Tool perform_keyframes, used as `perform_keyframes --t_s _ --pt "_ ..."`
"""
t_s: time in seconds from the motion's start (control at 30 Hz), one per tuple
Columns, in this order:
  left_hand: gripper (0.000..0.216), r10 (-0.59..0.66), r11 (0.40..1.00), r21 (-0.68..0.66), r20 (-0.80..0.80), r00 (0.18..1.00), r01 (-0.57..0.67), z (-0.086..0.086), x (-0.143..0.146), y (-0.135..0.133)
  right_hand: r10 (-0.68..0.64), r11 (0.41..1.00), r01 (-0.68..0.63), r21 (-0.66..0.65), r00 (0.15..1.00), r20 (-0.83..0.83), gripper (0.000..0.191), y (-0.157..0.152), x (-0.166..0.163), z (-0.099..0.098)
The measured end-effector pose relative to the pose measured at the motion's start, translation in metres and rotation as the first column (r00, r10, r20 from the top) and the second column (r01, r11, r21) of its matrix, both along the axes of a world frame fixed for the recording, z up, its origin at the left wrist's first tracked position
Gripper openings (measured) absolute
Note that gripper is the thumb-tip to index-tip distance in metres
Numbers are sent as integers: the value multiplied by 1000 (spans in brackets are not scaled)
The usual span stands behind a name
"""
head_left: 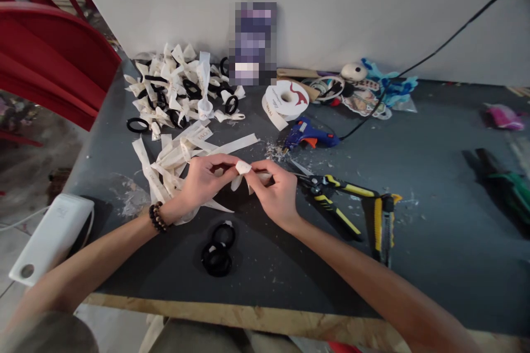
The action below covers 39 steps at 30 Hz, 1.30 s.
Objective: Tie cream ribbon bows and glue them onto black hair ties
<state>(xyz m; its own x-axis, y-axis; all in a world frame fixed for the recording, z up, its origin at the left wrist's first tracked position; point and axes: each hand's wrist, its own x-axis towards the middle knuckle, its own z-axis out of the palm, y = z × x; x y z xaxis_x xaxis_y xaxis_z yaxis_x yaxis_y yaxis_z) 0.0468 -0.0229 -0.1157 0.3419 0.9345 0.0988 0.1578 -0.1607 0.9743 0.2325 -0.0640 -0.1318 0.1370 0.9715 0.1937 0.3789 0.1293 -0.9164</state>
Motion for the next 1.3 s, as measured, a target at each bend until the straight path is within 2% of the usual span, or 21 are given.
perform_keyframes --t_s 0.13,0.3,0.43,0.57,0.8,0.93,1.17,1.3 --pt "25 -25 998 -60 114 993 32 3 3 0 -50 998 46 50 995 91 17 -1 1 0" --pt "42 -5 971 -230 279 960 72 4 5 2 -55 996 47 78 993 103 13 0 0 1" --pt "47 4 946 -305 340 940 106 2 6 4 -101 981 76 178 986 134 6 0 1 2" --pt "45 19 956 -285 315 949 76 0 4 3 -106 958 54 283 979 172 5 1 1 6" --pt "43 26 980 -199 252 967 26 -2 4 0 -73 959 5 285 971 226 3 2 1 5" --pt "43 -5 978 -201 265 964 60 2 4 0 -66 950 -10 312 971 231 4 1 1 6" --pt "44 -38 976 -186 367 930 114 1 5 1 -30 984 4 177 989 143 11 3 0 9" --pt "44 -45 977 -178 380 924 121 -1 4 2 -8 986 -16 168 990 139 9 3 1 9"
